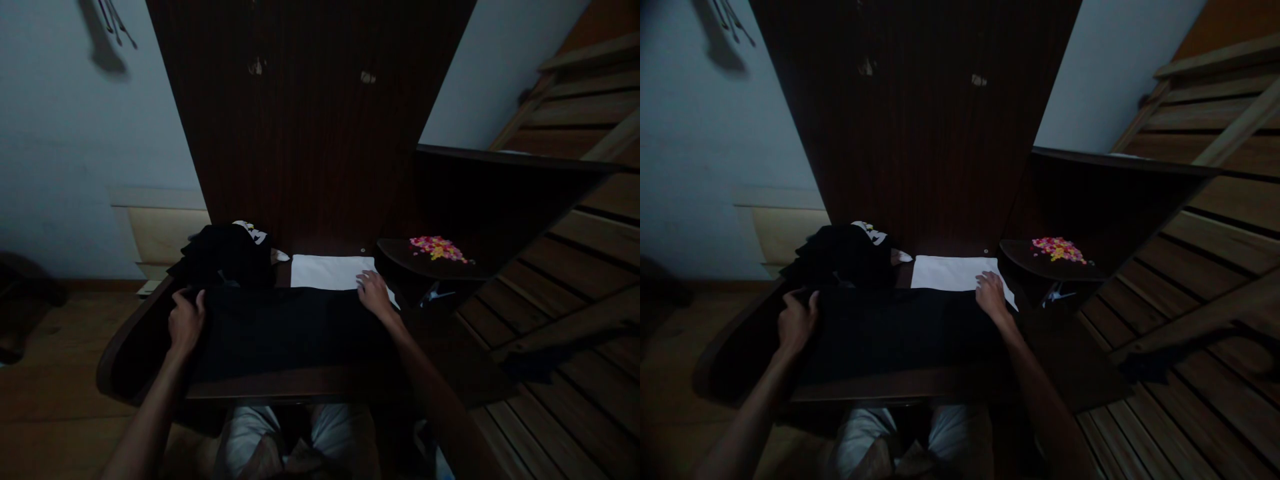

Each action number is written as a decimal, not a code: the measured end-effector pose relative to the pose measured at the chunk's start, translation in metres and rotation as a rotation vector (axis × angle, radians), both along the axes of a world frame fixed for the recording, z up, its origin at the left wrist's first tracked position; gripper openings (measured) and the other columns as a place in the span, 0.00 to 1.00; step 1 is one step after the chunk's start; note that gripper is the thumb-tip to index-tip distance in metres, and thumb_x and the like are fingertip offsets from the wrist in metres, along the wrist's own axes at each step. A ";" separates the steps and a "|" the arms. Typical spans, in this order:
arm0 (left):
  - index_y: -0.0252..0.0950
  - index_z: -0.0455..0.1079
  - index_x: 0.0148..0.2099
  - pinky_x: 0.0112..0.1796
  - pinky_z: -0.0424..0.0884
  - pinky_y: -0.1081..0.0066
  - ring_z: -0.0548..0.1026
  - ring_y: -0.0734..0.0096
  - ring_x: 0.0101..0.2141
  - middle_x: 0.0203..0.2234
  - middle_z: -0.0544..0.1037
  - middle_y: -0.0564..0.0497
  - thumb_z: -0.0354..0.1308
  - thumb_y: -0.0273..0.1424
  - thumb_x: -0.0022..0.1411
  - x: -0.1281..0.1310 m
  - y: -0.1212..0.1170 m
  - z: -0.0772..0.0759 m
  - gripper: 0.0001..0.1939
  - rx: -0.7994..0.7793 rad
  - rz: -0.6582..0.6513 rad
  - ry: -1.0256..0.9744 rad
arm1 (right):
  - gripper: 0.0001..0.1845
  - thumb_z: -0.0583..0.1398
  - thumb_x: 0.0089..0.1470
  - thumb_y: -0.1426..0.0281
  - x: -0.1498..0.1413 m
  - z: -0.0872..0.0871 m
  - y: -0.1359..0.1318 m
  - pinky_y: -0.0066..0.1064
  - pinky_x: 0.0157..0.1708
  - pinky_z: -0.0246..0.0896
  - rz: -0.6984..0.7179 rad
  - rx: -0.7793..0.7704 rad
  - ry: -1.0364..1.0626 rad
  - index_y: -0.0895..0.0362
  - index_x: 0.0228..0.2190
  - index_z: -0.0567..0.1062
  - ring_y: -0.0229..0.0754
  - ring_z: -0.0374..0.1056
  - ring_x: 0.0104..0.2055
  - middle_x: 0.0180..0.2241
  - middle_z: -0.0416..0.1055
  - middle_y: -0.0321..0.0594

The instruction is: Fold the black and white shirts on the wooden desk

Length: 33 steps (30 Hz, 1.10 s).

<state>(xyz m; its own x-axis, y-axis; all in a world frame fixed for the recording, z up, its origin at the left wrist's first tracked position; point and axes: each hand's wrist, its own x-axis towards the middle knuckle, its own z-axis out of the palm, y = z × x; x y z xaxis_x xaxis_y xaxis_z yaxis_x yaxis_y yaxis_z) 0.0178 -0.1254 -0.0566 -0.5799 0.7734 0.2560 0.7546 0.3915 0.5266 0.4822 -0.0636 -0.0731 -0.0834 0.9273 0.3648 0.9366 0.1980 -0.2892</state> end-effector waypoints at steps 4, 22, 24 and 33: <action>0.23 0.68 0.53 0.37 0.71 0.55 0.78 0.41 0.37 0.36 0.78 0.27 0.39 0.48 0.67 -0.005 0.001 -0.005 0.32 -0.108 0.007 0.055 | 0.28 0.48 0.62 0.61 -0.074 0.007 -0.020 0.53 0.65 0.38 0.216 -0.038 0.106 0.62 0.59 0.66 0.56 0.40 0.69 0.65 0.54 0.50; 0.37 0.75 0.45 0.37 0.77 0.65 0.80 0.55 0.40 0.39 0.82 0.47 0.63 0.47 0.49 -0.016 -0.022 0.051 0.25 -0.065 -0.472 -0.627 | 0.38 0.41 0.65 0.56 -0.174 -0.021 -0.039 0.48 0.67 0.32 0.389 -0.260 -0.038 0.72 0.64 0.54 0.55 0.35 0.71 0.68 0.43 0.56; 0.36 0.75 0.46 0.36 0.78 0.64 0.80 0.57 0.38 0.37 0.82 0.47 0.64 0.45 0.51 -0.004 -0.023 0.069 0.24 -0.075 -0.482 -0.766 | 0.38 0.40 0.65 0.56 -0.175 -0.021 -0.036 0.49 0.67 0.32 0.382 -0.273 -0.033 0.71 0.64 0.53 0.54 0.35 0.71 0.68 0.42 0.55; 0.35 0.74 0.40 0.31 0.76 0.72 0.80 0.64 0.32 0.32 0.81 0.51 0.66 0.40 0.51 0.029 -0.003 0.105 0.17 -0.047 -0.549 -0.940 | 0.41 0.41 0.65 0.52 -0.176 -0.013 -0.021 0.50 0.67 0.26 0.411 -0.336 -0.093 0.73 0.65 0.51 0.59 0.28 0.70 0.69 0.39 0.54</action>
